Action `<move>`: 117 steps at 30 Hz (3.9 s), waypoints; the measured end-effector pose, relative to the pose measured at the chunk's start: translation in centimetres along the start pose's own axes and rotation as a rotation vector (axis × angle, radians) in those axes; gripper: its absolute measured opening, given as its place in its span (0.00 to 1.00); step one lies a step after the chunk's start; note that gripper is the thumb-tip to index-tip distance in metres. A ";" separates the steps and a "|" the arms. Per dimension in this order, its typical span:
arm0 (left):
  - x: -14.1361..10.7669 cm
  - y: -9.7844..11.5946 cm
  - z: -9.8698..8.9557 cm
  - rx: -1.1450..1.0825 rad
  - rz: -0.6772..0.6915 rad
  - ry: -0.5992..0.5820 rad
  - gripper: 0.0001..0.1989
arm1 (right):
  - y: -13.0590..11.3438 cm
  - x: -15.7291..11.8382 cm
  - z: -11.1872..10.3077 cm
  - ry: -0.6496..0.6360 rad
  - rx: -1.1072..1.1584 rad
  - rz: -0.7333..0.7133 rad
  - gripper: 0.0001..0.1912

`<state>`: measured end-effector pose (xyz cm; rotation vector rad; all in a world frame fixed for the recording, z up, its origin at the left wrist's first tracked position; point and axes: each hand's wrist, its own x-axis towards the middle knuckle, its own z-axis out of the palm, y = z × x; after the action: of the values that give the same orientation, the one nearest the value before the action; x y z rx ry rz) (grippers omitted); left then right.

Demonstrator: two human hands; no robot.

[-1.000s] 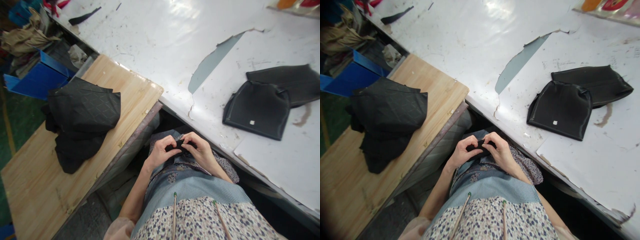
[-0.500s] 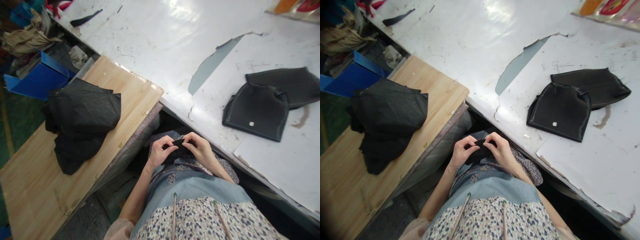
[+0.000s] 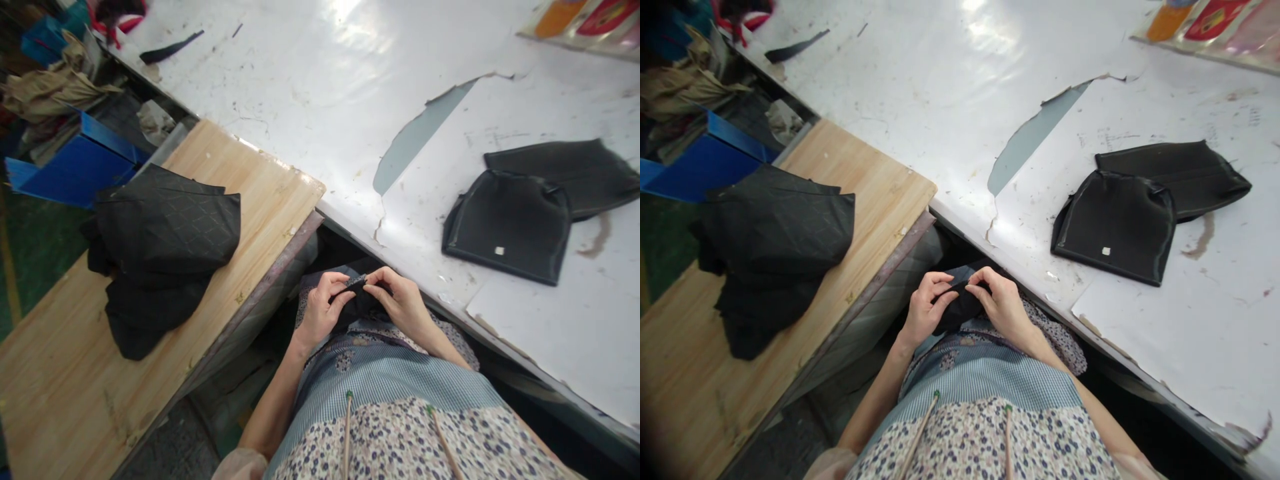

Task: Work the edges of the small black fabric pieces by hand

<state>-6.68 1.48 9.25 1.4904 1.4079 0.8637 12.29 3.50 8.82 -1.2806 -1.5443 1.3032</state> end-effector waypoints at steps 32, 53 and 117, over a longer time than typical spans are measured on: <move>-1.4 1.6 -2.8 -0.100 -0.111 -0.066 0.14 | -1.2 0.2 -0.3 -0.087 0.311 0.173 0.12; -0.5 1.9 -3.2 -0.238 -0.234 -0.020 0.16 | -1.0 0.1 -0.2 -0.204 0.019 -0.032 0.10; -1.2 -1.4 -5.5 -0.347 -0.279 0.050 0.18 | 3.3 2.5 -3.4 -0.212 0.051 0.002 0.10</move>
<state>-12.37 0.99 10.01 0.9921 1.3803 0.9176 15.68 6.70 6.17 -1.1426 -1.6419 1.5099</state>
